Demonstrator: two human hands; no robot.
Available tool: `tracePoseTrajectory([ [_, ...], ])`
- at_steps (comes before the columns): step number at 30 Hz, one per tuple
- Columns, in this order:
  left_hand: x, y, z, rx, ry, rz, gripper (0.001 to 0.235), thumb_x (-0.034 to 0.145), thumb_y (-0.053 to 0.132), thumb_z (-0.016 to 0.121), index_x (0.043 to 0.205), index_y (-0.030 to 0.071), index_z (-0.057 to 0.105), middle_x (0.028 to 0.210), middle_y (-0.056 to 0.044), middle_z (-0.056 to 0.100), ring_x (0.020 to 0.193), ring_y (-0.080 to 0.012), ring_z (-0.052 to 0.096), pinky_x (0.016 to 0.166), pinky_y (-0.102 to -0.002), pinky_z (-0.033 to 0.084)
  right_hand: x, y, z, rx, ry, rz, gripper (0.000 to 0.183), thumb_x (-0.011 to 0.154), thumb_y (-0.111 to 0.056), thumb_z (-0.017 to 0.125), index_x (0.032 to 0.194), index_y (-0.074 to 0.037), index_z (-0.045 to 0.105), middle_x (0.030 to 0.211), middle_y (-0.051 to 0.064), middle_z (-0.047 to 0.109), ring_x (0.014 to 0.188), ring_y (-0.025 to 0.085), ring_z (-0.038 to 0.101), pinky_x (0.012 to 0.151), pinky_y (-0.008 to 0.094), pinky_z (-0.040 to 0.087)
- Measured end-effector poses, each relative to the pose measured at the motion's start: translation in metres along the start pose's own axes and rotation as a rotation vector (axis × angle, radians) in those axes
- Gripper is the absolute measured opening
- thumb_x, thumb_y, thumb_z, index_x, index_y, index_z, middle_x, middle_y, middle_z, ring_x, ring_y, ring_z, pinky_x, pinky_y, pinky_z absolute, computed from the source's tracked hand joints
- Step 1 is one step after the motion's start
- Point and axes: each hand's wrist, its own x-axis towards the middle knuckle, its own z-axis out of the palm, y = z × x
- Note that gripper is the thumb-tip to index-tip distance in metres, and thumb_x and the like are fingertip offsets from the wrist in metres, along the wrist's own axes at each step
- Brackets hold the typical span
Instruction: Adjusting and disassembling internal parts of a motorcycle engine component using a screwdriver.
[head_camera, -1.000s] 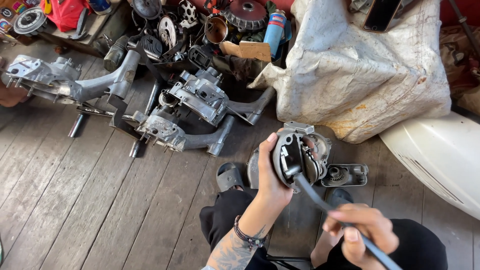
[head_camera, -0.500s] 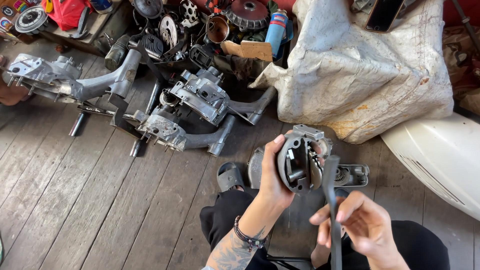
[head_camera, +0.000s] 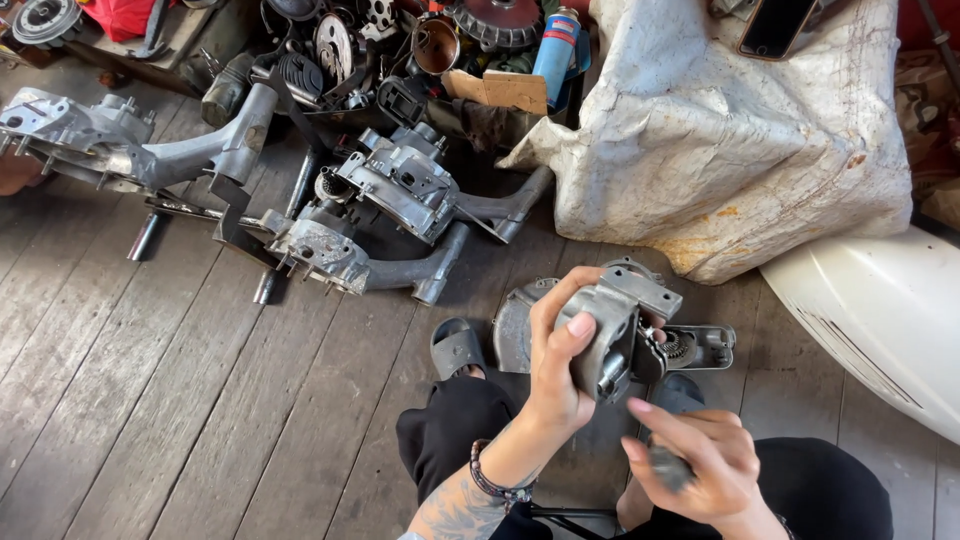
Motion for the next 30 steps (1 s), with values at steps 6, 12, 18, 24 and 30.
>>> tracePoseTrajectory([
  [6, -0.001, 0.01, 0.015, 0.233, -0.117, 0.097, 0.05, 0.093, 0.045, 0.07, 0.116, 0.001, 0.061, 0.1, -0.013, 0.07, 0.079, -0.0262, 0.072, 0.075, -0.036, 0.058, 0.018, -0.003, -0.004, 0.018, -0.112, -0.071, 0.02, 0.093, -0.013, 0.06, 0.11, -0.006, 0.069, 0.08, 0.003, 0.074, 0.061, 0.016, 0.073, 0.061, 0.027, 0.059],
  [12, -0.005, 0.028, 0.024, 0.701, -0.179, 0.164, 0.068, 0.092, 0.068, 0.053, 0.112, 0.005, 0.069, 0.104, -0.006, 0.074, 0.086, -0.0158, 0.066, 0.082, -0.03, 0.051, 0.027, 0.0, -0.005, 0.049, -0.063, -0.152, 0.014, 0.088, -0.016, 0.067, 0.097, -0.007, 0.062, 0.071, -0.001, 0.068, 0.051, 0.015, 0.065, 0.052, 0.028, 0.054],
  [18, -0.008, 0.022, 0.025, 0.659, -0.164, 0.124, 0.072, 0.092, 0.071, 0.053, 0.113, 0.004, 0.068, 0.105, -0.008, 0.074, 0.091, -0.0173, 0.07, 0.085, -0.03, 0.054, 0.03, 0.008, -0.009, 0.164, -0.124, -0.222, 0.038, 0.095, -0.037, 0.066, 0.106, -0.001, 0.062, 0.077, 0.003, 0.067, 0.056, 0.017, 0.063, 0.051, 0.027, 0.049],
  [24, -0.009, 0.019, 0.023, 0.635, -0.159, 0.134, 0.072, 0.092, 0.071, 0.056, 0.113, 0.002, 0.067, 0.102, -0.009, 0.073, 0.091, -0.0193, 0.071, 0.085, -0.032, 0.055, 0.027, 0.009, -0.011, 0.033, -0.11, -0.155, 0.018, 0.094, -0.02, 0.063, 0.092, -0.003, 0.067, 0.071, 0.006, 0.062, 0.049, 0.019, 0.052, 0.047, 0.028, 0.041],
  [30, -0.009, 0.017, 0.02, 0.576, -0.165, 0.117, 0.07, 0.091, 0.068, 0.057, 0.113, 0.003, 0.068, 0.106, -0.008, 0.073, 0.093, -0.0179, 0.07, 0.086, -0.031, 0.054, -0.037, 0.034, 0.002, -0.029, 0.045, 0.115, 0.059, 0.063, -0.061, 0.086, 0.087, -0.009, 0.071, 0.063, -0.008, 0.065, 0.057, 0.012, 0.065, 0.071, 0.025, 0.051],
])
